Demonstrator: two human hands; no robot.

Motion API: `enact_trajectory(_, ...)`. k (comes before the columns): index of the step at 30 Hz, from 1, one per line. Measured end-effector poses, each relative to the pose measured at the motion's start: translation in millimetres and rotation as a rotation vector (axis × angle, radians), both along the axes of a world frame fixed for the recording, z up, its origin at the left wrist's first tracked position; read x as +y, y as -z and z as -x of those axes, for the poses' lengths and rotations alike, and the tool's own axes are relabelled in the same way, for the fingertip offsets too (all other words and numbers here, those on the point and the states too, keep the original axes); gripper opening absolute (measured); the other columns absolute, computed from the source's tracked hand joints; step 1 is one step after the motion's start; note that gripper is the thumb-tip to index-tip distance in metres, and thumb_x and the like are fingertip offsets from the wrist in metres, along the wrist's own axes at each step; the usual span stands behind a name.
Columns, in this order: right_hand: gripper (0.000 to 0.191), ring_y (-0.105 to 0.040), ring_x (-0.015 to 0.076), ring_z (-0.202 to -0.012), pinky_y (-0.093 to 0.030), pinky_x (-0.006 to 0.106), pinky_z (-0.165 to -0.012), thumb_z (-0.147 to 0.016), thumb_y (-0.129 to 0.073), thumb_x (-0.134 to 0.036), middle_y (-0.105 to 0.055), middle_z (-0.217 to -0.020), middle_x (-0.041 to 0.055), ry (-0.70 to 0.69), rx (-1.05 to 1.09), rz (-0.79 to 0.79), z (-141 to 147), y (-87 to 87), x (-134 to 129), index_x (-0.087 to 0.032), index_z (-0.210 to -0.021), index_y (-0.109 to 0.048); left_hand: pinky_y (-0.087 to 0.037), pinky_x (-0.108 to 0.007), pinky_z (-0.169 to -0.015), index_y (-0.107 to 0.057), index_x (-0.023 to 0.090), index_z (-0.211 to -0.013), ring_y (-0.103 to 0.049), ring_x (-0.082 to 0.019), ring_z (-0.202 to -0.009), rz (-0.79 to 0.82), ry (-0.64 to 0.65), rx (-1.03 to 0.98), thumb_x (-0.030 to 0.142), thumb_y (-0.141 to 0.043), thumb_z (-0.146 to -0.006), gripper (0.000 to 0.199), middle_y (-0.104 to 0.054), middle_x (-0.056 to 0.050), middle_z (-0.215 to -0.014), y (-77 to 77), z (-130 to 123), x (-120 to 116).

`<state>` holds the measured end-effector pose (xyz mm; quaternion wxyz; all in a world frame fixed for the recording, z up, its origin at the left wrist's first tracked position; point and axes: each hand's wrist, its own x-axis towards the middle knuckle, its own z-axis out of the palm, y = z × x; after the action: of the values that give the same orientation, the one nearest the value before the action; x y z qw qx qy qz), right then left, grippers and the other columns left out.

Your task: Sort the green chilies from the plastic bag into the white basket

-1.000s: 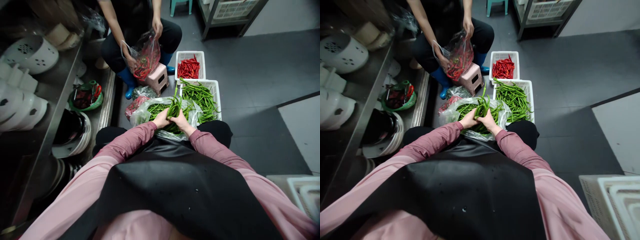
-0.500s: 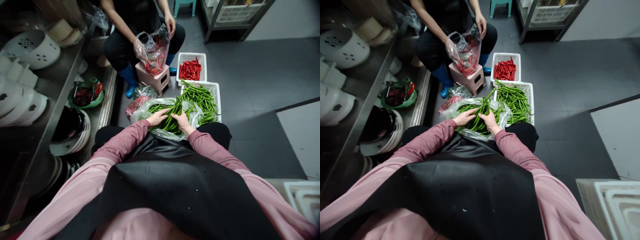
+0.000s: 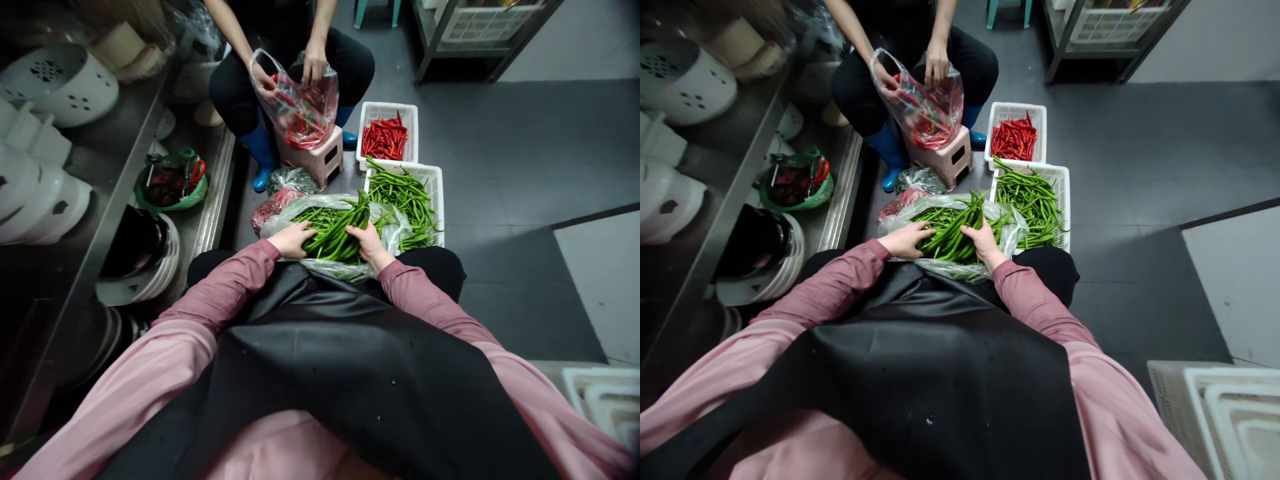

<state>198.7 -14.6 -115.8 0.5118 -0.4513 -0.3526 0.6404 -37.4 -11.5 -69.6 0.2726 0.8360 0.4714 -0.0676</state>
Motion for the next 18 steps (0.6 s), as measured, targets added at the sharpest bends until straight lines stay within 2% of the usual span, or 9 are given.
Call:
enact_trajectory(2,0.047,-0.060,0.0158,-0.078,-0.050,0.035,-0.081,-0.054,-0.078,-0.032,-0.065,-0.087,-0.0007,-0.014,-0.005,-0.028,1,-2.0,-1,-0.020,-0.093,-0.055,-0.030,-0.036,-0.108,-0.041,0.012,-0.137,-0.036,-0.033,-0.131,0.132,0.038,-0.013,0.044,-0.072,-0.058,0.091,-0.034,-0.017,-0.146,-17.1,-15,10)
enact_trajectory(4,0.047,-0.060,0.0160,-0.079,-0.049,0.035,-0.082,-0.055,-0.078,-0.032,-0.065,-0.089,0.0003,-0.032,-0.032,-0.071,1,-5.7,0,-0.020,-0.094,-0.055,-0.029,-0.036,-0.109,-0.036,0.008,-0.139,-0.038,-0.032,-0.131,0.185,-0.020,-0.147,0.053,-0.071,-0.058,0.099,-0.038,-0.018,-0.143,-25.0,-35,20)
enact_trajectory(8,0.046,-0.059,0.0176,-0.082,-0.049,0.036,-0.083,-0.057,-0.076,-0.033,-0.065,-0.090,0.0022,-0.010,-0.191,-0.172,-4,-25.4,8,-0.018,-0.095,-0.057,-0.032,-0.039,-0.107,-0.030,0.008,-0.141,-0.045,-0.031,-0.126,0.232,-0.109,-0.613,0.050,-0.075,-0.056,0.104,-0.047,-0.018,-0.137,-13.9,-79,30)
enact_trajectory(10,0.044,-0.059,0.0181,-0.083,-0.049,0.036,-0.083,-0.058,-0.074,-0.033,-0.064,-0.090,0.0023,0.013,-0.295,-0.223,-7,-43.3,15,-0.018,-0.095,-0.057,-0.032,-0.040,-0.107,-0.031,0.009,-0.140,-0.046,-0.031,-0.125,0.206,-0.133,-0.816,0.043,-0.077,-0.056,0.102,-0.049,-0.018,-0.134,-8.7,-95,28)
enact_trajectory(12,0.043,-0.058,0.0184,-0.085,-0.048,0.038,-0.084,-0.060,-0.071,-0.032,-0.064,-0.092,0.0024,0.019,-0.375,-0.287,-9,-65.7,22,-0.017,-0.098,-0.056,-0.032,-0.041,-0.107,-0.032,0.010,-0.140,-0.047,-0.030,-0.124,0.134,-0.193,-0.947,0.035,-0.078,-0.056,0.099,-0.050,-0.017,-0.133,-12.3,-104,25)
enact_trajectory(15,0.045,-0.058,0.0193,-0.089,-0.047,0.041,-0.089,-0.062,-0.069,-0.028,-0.063,-0.096,0.0033,-0.032,-0.455,-0.395,-5,-101.8,32,-0.016,-0.103,-0.055,-0.034,-0.043,-0.106,-0.040,0.009,-0.134,-0.051,-0.029,-0.119,0.074,-0.257,-1.017,0.029,-0.079,-0.055,0.091,-0.055,-0.016,-0.127,-33.9,-102,25)
enact_trajectory(18,0.045,-0.058,0.0205,-0.091,-0.045,0.045,-0.092,-0.063,-0.067,-0.024,-0.061,-0.097,0.0045,-0.095,-0.529,-0.492,6,-131.5,44,-0.013,-0.104,-0.054,-0.037,-0.047,-0.102,-0.054,0.004,-0.120,-0.056,-0.031,-0.111,0.145,-0.236,-1.010,0.030,-0.081,-0.053,0.076,-0.063,-0.017,-0.115,-61.8,-92,33)
